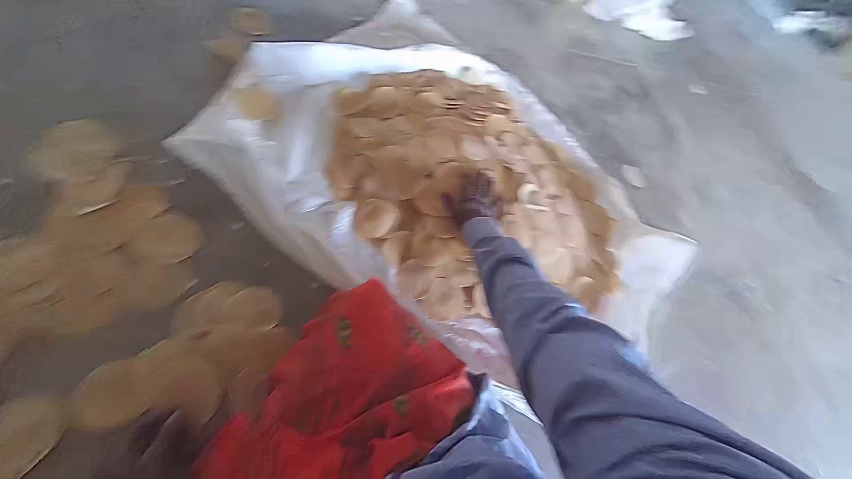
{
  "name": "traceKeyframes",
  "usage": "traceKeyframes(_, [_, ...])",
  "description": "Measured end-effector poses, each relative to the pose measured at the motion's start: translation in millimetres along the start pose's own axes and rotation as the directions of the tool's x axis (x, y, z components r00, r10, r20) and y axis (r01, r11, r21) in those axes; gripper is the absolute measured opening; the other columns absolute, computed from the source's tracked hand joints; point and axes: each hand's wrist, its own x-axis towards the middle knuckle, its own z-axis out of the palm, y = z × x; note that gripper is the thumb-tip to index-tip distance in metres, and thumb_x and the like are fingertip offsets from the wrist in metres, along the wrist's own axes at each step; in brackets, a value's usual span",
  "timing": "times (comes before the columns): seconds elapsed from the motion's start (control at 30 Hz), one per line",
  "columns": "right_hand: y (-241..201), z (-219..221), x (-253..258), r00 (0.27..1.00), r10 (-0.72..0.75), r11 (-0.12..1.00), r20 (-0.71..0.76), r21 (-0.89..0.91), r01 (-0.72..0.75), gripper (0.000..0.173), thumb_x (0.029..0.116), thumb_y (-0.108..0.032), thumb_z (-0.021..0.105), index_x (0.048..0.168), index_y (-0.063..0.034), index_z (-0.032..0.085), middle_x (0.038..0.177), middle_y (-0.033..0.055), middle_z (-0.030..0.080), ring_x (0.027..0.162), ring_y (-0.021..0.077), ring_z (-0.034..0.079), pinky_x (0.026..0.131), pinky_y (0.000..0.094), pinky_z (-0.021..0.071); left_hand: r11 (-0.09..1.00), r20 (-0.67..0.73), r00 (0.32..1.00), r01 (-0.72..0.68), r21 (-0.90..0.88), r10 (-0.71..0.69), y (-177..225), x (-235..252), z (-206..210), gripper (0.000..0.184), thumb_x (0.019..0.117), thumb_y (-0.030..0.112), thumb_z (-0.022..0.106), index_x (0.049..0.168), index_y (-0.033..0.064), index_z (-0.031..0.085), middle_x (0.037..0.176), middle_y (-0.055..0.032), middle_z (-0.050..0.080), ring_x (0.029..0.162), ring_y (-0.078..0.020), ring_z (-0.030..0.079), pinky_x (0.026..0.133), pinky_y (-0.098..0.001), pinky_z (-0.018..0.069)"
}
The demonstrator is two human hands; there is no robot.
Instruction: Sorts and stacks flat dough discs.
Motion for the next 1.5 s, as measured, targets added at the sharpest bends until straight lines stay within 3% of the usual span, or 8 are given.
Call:
traceKeyframes(0.1, [-15,-12,5,0.997,-0.059,0.996,0.049,-0.058,0.061,0.097,0.0963,-0.075,0.042,0.162,-0.0051,0.028,0.165,0.0286,0.027,0.152,0.0532,0.023,0.111,0.0831,0.0232,0.995,-0.057,0.996,0.072,0.069,-0.068,17,-5,-1,0.033,0.1041,0.018,0.059,0.127,-0.0056,0.061,0.111,-0.0205,0.068,0.091,-0.0221,0.068,0.084,-0.0425,0.0593])
traceKeyframes(0.2, [-80,-50,-15,0.998,-0.047,0.992,0.035,0.12,0.042,0.095,0.0888,-0.042,0.073,0.161,-0.0032,0.025,0.167,0.0354,0.009,0.153,0.0596,0.005,0.111,0.0848,0.0125,0.99,-0.051,0.99,0.137,0.034,-0.135,15,2,-3,0.032,0.1059,0.016,0.058,0.13,-0.0055,0.06,0.114,-0.0225,0.069,0.093,-0.0271,0.073,0.085,-0.0443,0.0618])
traceKeyframes(0.3, [-166,-58,-70,0.942,-0.333,0.9,0.039,0.312,0.305,0.076,0.0959,-0.035,0.071,0.154,0.0014,0.038,0.155,0.0389,0.036,0.144,0.0591,0.032,0.113,0.0757,0.0295,0.985,-0.225,0.959,0.162,-0.064,-0.173,14,7,-7,0.027,0.1026,0.015,0.063,0.121,-0.0048,0.065,0.106,-0.021,0.07,0.092,-0.0297,0.07,0.087,-0.0481,0.0573])
traceKeyframes(0.57, [-350,9,-186,0.439,-0.785,0.61,0.437,0.424,0.67,0.118,0.0742,-0.051,0.09,0.161,-0.0015,0.027,0.159,0.0273,0.038,0.147,0.044,0.039,0.119,0.0625,0.0323,0.946,-0.319,0.915,0.298,0.128,-0.246,15,14,-26,0.104,0.0835,0.035,0.086,0.159,-0.0039,0.026,0.155,-0.0326,0.04,0.145,-0.0511,0.036,0.116,-0.0663,0.0325])
traceKeyframes(0.87, [-365,16,-207,0.537,-0.715,0.695,0.447,0.37,0.617,0.098,0.0627,-0.04,0.099,0.14,-0.0021,0.051,0.122,0.025,0.065,0.114,0.0422,0.063,0.096,0.0646,0.0498,0.982,-0.324,0.941,0.144,0.122,-0.098,20,63,-25,0.099,0.0818,0.024,0.087,0.158,-0.0037,0.03,0.142,-0.0327,0.053,0.136,-0.0496,0.048,0.113,-0.0618,0.0384])
traceKeyframes(1.1, [-357,-2,-219,0.492,-0.63,0.776,0.601,0.456,0.437,0.054,0.076,-0.029,0.092,0.112,0.0024,0.066,0.105,0.0215,0.068,0.099,0.0344,0.067,0.087,0.0574,0.0528,0.982,-0.281,0.942,0.189,-0.006,-0.183,19,63,-22,0.061,0.0873,0.014,0.08,0.139,-0.0036,0.052,0.119,-0.0265,0.067,0.118,-0.0439,0.062,0.103,-0.0606,0.048])
traceKeyframes(1.3, [-327,-42,-232,0.594,-0.727,0.597,0.345,0.745,0.298,0.043,0.0772,-0.015,0.089,0.113,-0.0027,0.068,0.098,0.0099,0.073,0.089,0.017,0.071,0.083,0.0409,0.0598,0.987,-0.48,0.871,0.03,-0.16,-0.104,33,45,-25,0.027,0.1048,0.021,0.058,0.107,-0.0031,0.07,0.098,-0.0202,0.071,0.092,-0.0332,0.07,0.088,-0.0536,0.0543])
traceKeyframes(1.5, [-290,-73,-233,0.747,-0.655,0.399,0.112,0.891,0.217,0.043,0.0722,-0.004,0.089,0.109,0.0009,0.066,0.093,0.0062,0.074,0.083,0.0112,0.073,0.078,0.0337,0.0633,0.816,-0.152,0.968,0.076,-0.572,-0.197,48,13,-1,0.047,0.1118,0.036,0.045,0.109,-0.0054,0.067,0.089,-0.0132,0.072,0.07,-0.0183,0.069,0.07,-0.0363,0.0605])
